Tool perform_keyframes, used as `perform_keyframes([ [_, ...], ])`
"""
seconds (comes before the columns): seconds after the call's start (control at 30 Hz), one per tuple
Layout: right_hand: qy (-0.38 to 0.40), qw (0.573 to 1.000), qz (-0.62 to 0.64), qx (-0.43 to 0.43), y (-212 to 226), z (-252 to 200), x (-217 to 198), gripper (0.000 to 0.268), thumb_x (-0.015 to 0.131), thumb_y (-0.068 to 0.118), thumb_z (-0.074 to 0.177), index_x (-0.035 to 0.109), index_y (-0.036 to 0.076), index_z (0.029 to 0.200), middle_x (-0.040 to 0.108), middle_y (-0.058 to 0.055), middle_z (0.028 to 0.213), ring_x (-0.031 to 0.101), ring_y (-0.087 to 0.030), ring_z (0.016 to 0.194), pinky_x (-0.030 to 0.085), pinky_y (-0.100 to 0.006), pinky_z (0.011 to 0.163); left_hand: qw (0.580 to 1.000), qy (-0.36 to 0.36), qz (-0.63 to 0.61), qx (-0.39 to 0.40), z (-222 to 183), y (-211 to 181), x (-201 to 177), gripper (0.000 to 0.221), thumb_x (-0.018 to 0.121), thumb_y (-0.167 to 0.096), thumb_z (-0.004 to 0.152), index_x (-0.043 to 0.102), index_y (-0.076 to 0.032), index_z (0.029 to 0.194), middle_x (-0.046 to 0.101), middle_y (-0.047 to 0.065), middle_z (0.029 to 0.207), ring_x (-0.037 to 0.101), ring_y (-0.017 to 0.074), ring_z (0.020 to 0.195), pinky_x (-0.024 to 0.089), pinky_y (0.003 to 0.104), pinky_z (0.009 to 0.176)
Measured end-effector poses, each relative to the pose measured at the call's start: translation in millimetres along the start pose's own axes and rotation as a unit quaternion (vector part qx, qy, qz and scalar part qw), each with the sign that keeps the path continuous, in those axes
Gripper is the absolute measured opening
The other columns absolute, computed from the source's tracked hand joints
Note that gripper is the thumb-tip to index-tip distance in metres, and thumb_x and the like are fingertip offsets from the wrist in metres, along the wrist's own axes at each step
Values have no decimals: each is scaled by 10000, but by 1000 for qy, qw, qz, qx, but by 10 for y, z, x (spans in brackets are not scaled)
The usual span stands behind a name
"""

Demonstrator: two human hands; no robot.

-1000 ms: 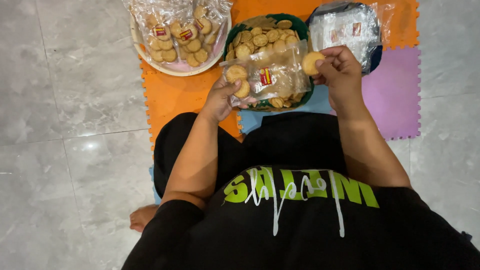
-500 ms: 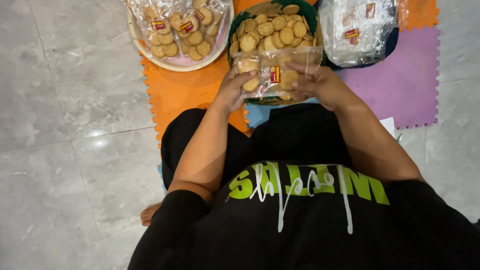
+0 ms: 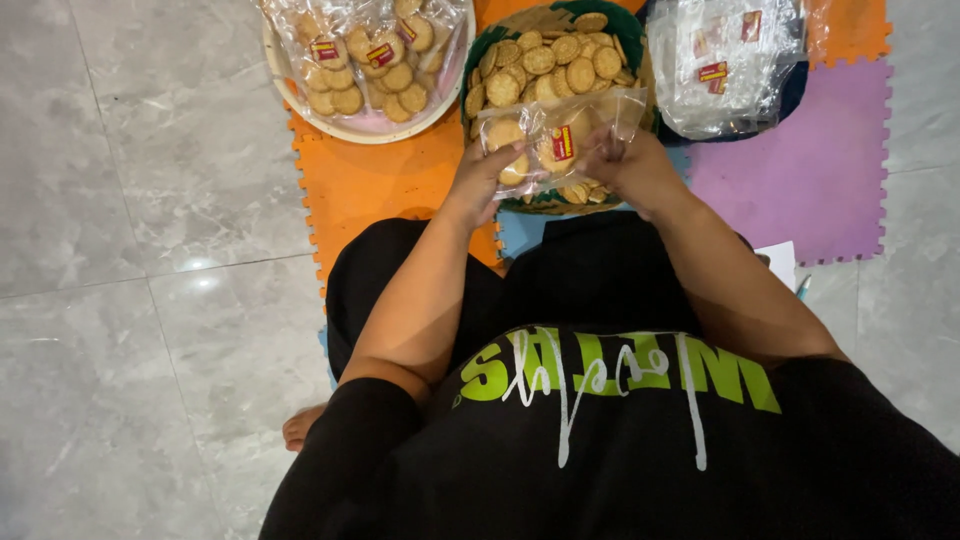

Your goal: Manually packing cookies into small plastic bags from a large basket.

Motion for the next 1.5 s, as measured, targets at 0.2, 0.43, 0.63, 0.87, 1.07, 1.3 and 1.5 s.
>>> perform_keyframes([
  [0.2,5,998,56,22,132,-143,97,205,810,-1,835,767,17,1034,560,-10,639,505,-43,509,412,-183,439,1000,12,-2,3,-41,-1,62,313,834,-114,838,676,-24,1093,733,130,849,768,255,742,680,445,637],
  [0.43,22,992,124,13,313,-242,141,313,778,-31,867,728,26,1171,485,27,615,446,-11,468,371,-143,450,999,31,-6,4,51,106,-3,328,847,-85,841,673,-15,1110,742,145,878,773,282,739,682,449,634],
  [0.63,17,993,115,28,258,-233,102,202,788,-42,843,754,3,1037,515,10,615,453,0,452,364,-156,425,999,47,18,13,9,61,90,488,906,46,708,651,3,1122,732,168,878,769,327,746,673,489,634],
  [0.87,65,994,87,31,470,-234,92,392,714,-26,891,698,30,1279,498,4,660,462,-17,469,360,-148,438,997,68,32,9,37,148,104,471,905,69,691,649,-7,1080,732,146,860,774,303,751,675,458,622],
  [1.07,49,996,66,32,259,-105,35,234,773,-18,850,749,37,1076,576,-28,676,467,-34,478,358,-166,444,998,59,21,14,15,104,126,462,904,71,703,649,-18,1078,737,152,862,777,303,753,681,455,652],
  [1.3,105,988,101,49,239,-115,14,400,742,-31,884,689,10,1279,528,-6,668,442,-30,461,349,-180,440,996,74,32,-38,-134,105,237,455,906,6,729,658,-48,1107,746,120,903,778,288,818,677,469,738],
  [1.5,134,987,81,44,455,-219,59,471,695,-42,896,639,19,1360,507,34,671,450,3,467,343,-152,437,995,59,26,-74,-167,137,247,407,890,-77,788,641,-27,1106,752,173,932,779,329,873,653,502,780],
])
Point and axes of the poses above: each hand's wrist, its own z-axis towards the middle knuckle, its own x-axis out of the palm, y = z × x, the point moved 9 cm from there along z, towards the middle knuckle
